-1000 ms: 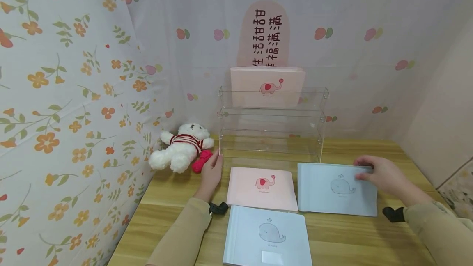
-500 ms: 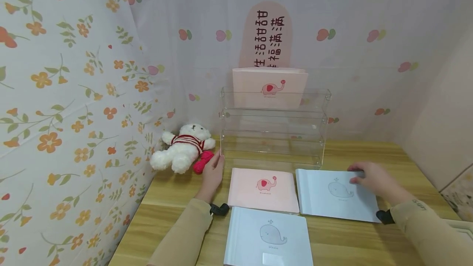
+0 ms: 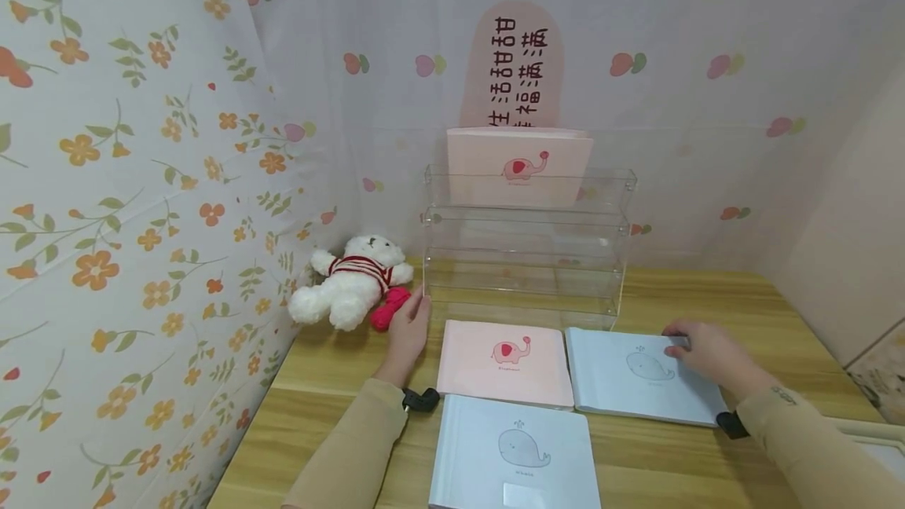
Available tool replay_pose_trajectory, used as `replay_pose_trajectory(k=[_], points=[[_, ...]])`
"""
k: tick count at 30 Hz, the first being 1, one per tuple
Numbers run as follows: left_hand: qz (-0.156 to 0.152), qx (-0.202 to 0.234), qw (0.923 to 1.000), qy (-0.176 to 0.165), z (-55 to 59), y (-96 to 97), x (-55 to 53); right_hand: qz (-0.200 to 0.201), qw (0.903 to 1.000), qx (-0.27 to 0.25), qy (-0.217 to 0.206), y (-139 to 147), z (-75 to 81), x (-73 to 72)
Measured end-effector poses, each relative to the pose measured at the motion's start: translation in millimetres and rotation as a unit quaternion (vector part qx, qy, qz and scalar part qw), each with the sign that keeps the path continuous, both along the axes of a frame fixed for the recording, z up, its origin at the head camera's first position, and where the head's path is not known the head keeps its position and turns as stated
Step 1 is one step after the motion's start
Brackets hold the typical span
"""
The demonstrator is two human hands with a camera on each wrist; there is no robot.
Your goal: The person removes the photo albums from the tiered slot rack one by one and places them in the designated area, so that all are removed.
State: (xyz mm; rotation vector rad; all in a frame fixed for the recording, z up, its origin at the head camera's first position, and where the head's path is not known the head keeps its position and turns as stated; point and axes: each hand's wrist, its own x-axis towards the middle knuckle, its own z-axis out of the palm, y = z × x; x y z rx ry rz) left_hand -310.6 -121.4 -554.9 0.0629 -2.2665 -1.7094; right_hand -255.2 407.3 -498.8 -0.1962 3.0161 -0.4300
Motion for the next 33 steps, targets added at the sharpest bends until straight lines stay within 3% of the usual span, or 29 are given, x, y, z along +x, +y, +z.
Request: replay_pose_trajectory(k=[5,8,13,18,22,28,33], points=[[-0.005,0.000,0.9999,-0.010,-2.4,-1.0,-2.2,0.000,0.9998,-0.012,0.014,-8.3,14.5,-6.2],[-0.013,0.010,0.9996,-0.021,-3.2,-1.9,-1.8,-0.022,0.9960,-0.050,0.071,-21.0,29.9,-9.0],[-0.010,0.007,0.9999,-0.009,0.3,-0.1,0.7,-0.059,0.9741,-0.129,0.176,-47.1,63.3,-13.3],[-0.004,0.007,1.0000,-0.006,2.6,0.5,1.5,-0.099,0.9513,-0.186,0.225,-73.6,103.0,-24.1],[-0.001,0.002,0.9999,-0.010,2.2,1.2,1.8,-0.101,0.9363,-0.218,0.256,-93.8,130.7,-36.7],[0.003,0.010,0.9999,-0.007,1.2,1.3,-0.2,-0.070,0.9260,-0.246,0.278,-129.1,163.4,-63.4],[-0.011,0.030,0.9992,-0.023,0.9,-0.2,-2.5,-0.055,0.9281,-0.254,0.267,-154.4,184.2,-81.5]])
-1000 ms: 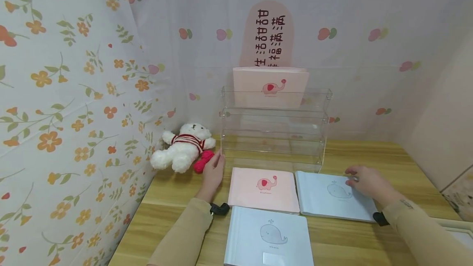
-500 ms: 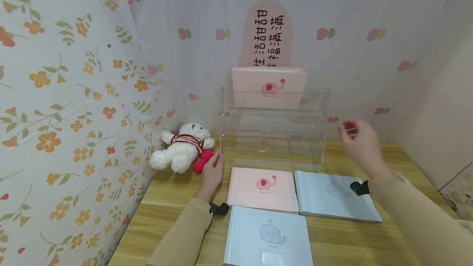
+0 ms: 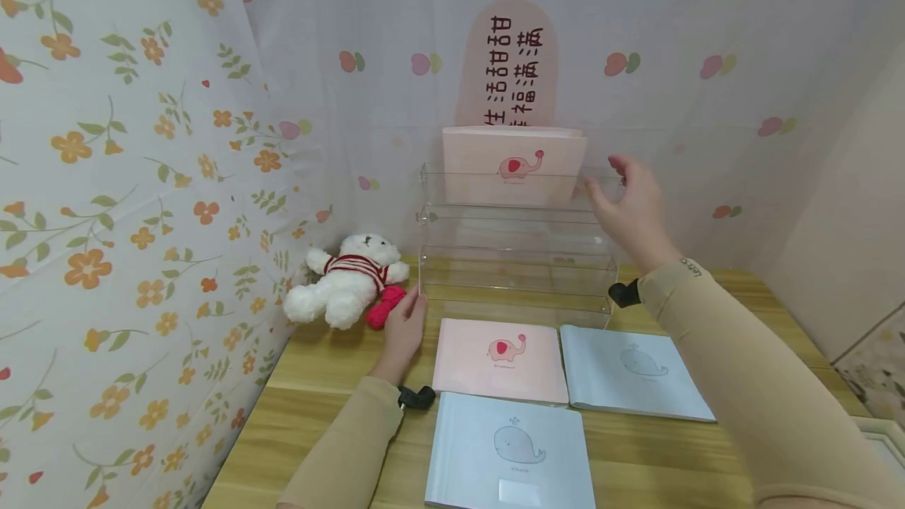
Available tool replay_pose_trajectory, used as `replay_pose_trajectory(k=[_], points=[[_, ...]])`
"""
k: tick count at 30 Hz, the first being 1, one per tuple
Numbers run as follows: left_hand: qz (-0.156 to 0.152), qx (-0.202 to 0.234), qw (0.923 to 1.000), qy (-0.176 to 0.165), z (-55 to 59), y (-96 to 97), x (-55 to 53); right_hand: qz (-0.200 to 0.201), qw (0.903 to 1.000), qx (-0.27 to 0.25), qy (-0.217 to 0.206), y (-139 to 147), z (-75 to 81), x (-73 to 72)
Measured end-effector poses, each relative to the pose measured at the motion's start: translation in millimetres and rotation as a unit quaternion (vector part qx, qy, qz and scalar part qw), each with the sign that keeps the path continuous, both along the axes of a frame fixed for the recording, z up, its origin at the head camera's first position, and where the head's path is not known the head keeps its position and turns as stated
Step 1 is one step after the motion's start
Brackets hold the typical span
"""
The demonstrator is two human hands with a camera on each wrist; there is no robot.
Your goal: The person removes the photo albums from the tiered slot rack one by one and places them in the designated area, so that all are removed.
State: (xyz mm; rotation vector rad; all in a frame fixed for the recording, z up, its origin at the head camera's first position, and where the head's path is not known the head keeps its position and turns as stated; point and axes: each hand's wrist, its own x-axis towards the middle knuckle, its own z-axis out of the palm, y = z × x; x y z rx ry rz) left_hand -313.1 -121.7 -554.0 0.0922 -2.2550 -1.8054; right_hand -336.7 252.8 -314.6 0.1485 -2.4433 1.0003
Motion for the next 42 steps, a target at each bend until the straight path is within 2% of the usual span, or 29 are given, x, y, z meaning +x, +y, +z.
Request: replay_pose_trajectory(k=[4,10,15,19,23,27,32,35,36,38,42], points=[[-0.004,0.002,1.0000,-0.006,-0.1,-1.8,-0.7,0.006,0.9997,0.005,-0.022,-15.9,16.9,-14.3],[0.001,-0.002,1.0000,0.006,0.2,-1.7,0.9,0.042,0.9965,-0.005,-0.072,-31.4,39.8,-29.4],[0.009,-0.020,0.9995,0.020,0.3,-0.4,2.4,0.038,0.9935,0.006,-0.107,-37.5,46.8,-35.2],[0.003,-0.009,0.9998,0.020,-1.1,-0.7,1.2,0.029,0.9940,0.005,-0.105,-43.1,47.0,-39.4],[0.006,-0.014,0.9997,0.019,-0.8,-1.3,1.4,0.027,0.9951,-0.020,-0.093,-50.2,50.1,-42.8],[0.011,-0.019,0.9995,0.021,-0.3,-1.9,1.8,0.020,0.9935,-0.048,-0.102,-57.8,55.6,-43.2],[0.025,-0.029,0.9987,0.032,-0.5,-3.1,0.7,0.018,0.9867,-0.103,-0.125,-67.3,57.9,-44.9],[0.012,-0.012,0.9997,0.018,-2.0,-5.2,-1.8,0.016,0.9818,-0.137,-0.131,-70.1,56.1,-47.1],[0.008,-0.007,0.9999,0.010,-6.3,-6.8,-5.4,0.014,0.9794,-0.150,-0.134,-70.9,55.3,-47.6],[-0.001,0.003,1.0000,0.003,-5.4,-6.9,-4.6,0.009,0.9747,-0.175,-0.139,-72.6,54.2,-47.2],[0.003,-0.007,0.9999,0.012,-9.0,-4.9,-6.6,0.000,0.9692,-0.208,-0.132,-74.7,52.3,-45.1]])
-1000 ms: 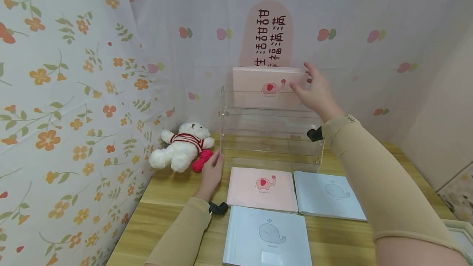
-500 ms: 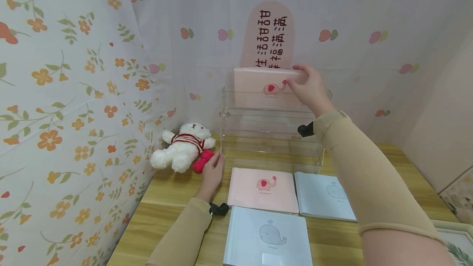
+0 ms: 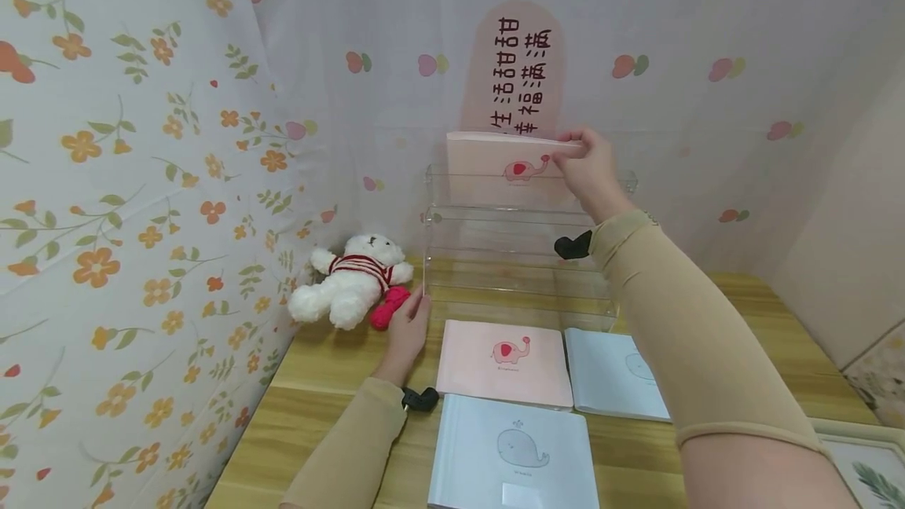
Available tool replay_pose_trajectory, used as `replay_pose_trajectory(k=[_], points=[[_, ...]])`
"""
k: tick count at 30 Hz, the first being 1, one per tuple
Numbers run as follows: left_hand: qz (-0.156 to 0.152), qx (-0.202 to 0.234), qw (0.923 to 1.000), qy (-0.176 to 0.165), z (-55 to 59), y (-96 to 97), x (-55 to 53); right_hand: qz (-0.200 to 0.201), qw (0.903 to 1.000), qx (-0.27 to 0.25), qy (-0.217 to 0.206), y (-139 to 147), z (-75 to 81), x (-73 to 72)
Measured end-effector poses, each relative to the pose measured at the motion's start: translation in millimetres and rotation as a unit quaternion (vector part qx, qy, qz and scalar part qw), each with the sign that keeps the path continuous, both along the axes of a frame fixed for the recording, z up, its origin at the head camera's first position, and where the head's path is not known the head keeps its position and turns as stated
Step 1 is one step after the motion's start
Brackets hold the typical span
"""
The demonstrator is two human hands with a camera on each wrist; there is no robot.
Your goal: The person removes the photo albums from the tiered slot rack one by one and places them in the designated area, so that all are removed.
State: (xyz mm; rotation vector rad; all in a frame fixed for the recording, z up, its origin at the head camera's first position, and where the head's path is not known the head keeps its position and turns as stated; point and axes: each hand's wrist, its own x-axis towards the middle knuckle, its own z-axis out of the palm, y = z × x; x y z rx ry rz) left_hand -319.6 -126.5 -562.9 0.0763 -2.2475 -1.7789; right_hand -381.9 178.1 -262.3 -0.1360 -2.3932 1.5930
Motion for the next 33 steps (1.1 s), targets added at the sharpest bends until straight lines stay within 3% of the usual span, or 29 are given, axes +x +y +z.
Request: replay_pose_trajectory(k=[1,6,8,16,22,27,33], points=[[0.003,0.000,1.0000,0.001,1.4,1.0,0.8,-0.003,1.0000,-0.001,0.004,-0.6,-0.8,0.4],[-0.003,0.011,0.9999,-0.010,-21.3,-2.9,-15.5,-0.020,0.9995,-0.009,0.023,-0.3,-4.5,0.2],[-0.005,0.011,0.9999,-0.007,-24.1,-3.2,-16.8,-0.026,0.9991,-0.014,0.030,1.3,-4.0,0.8],[-0.006,-0.003,0.9997,0.023,1.8,1.2,3.1,-0.036,0.9972,-0.037,0.054,8.6,10.5,12.9],[-0.003,0.017,0.9995,-0.025,-10.2,-2.3,-6.9,-0.039,0.9933,-0.052,0.096,15.5,16.6,24.1],[-0.007,0.020,0.9993,-0.030,-20.9,-5.4,-15.1,-0.038,0.9900,-0.060,0.122,24.1,18.5,38.2],[-0.006,0.017,0.9993,-0.032,-16.0,-3.6,-12.3,-0.044,0.9877,-0.047,0.143,36.8,12.6,57.4]])
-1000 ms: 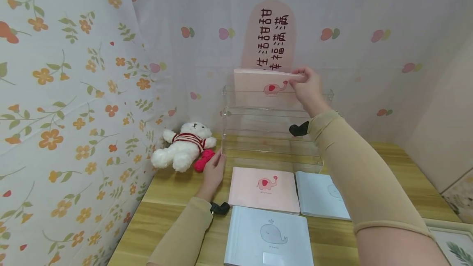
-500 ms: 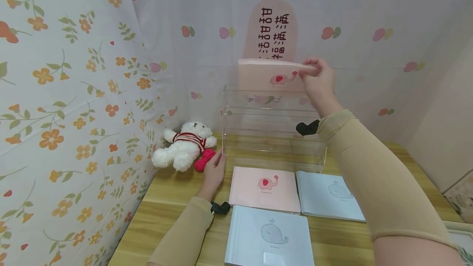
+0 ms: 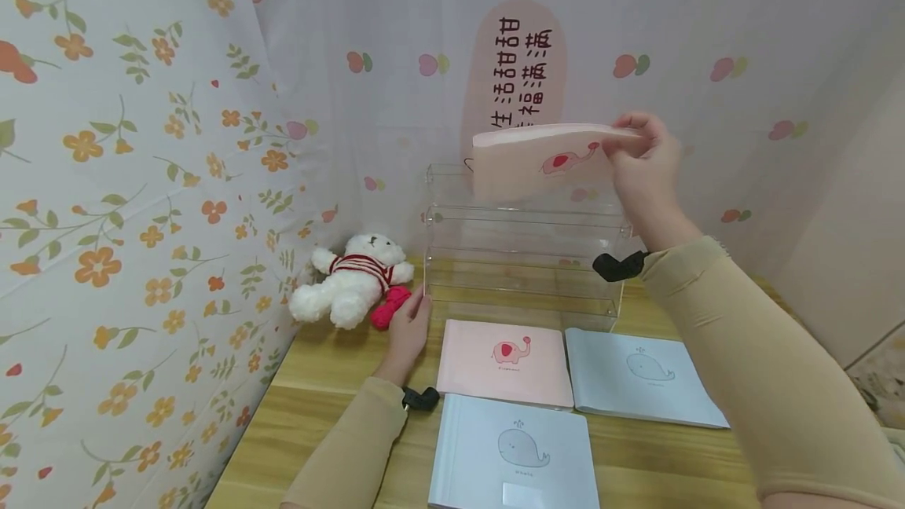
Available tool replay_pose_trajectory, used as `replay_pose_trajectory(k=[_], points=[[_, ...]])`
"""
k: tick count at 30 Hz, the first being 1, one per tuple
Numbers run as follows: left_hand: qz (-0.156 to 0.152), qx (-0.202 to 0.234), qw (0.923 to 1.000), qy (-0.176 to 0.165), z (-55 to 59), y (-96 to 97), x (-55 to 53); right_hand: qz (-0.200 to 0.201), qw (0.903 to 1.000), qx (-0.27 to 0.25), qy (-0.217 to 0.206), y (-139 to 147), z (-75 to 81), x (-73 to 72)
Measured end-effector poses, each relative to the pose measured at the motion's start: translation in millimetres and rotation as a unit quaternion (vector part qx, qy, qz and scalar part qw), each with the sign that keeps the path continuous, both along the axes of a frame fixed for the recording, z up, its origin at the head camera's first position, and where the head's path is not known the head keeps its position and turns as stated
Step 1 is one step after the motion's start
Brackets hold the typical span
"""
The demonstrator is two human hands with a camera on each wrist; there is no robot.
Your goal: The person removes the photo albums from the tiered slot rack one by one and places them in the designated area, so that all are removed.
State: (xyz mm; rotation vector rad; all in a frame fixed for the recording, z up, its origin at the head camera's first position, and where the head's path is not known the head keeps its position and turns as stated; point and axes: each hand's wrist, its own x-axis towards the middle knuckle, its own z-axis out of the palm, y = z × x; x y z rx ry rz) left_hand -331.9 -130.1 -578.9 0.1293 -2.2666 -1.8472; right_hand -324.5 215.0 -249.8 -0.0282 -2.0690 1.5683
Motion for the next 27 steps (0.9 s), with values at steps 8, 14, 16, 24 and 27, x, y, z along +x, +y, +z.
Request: replay_pose_trajectory(k=[8,14,16,24,27], points=[[0.002,-0.013,0.9999,-0.004,19.4,4.1,10.4,-0.005,0.9972,0.070,-0.024,17.9,-26.5,34.9],[0.003,-0.014,0.9999,-0.003,20.0,4.4,10.5,-0.005,0.9923,0.115,-0.044,35.2,-49.1,65.4],[0.003,-0.011,0.9999,-0.004,17.4,3.9,9.2,-0.007,0.9897,0.132,-0.055,40.3,-56.6,75.8],[0.002,0.002,1.0000,-0.003,6.0,-0.2,2.0,0.007,0.9808,0.181,-0.073,57.0,-80.7,112.9],[-0.002,0.000,1.0000,-0.003,4.3,-0.6,1.5,0.020,0.9782,0.188,-0.086,66.0,-90.1,125.4]])
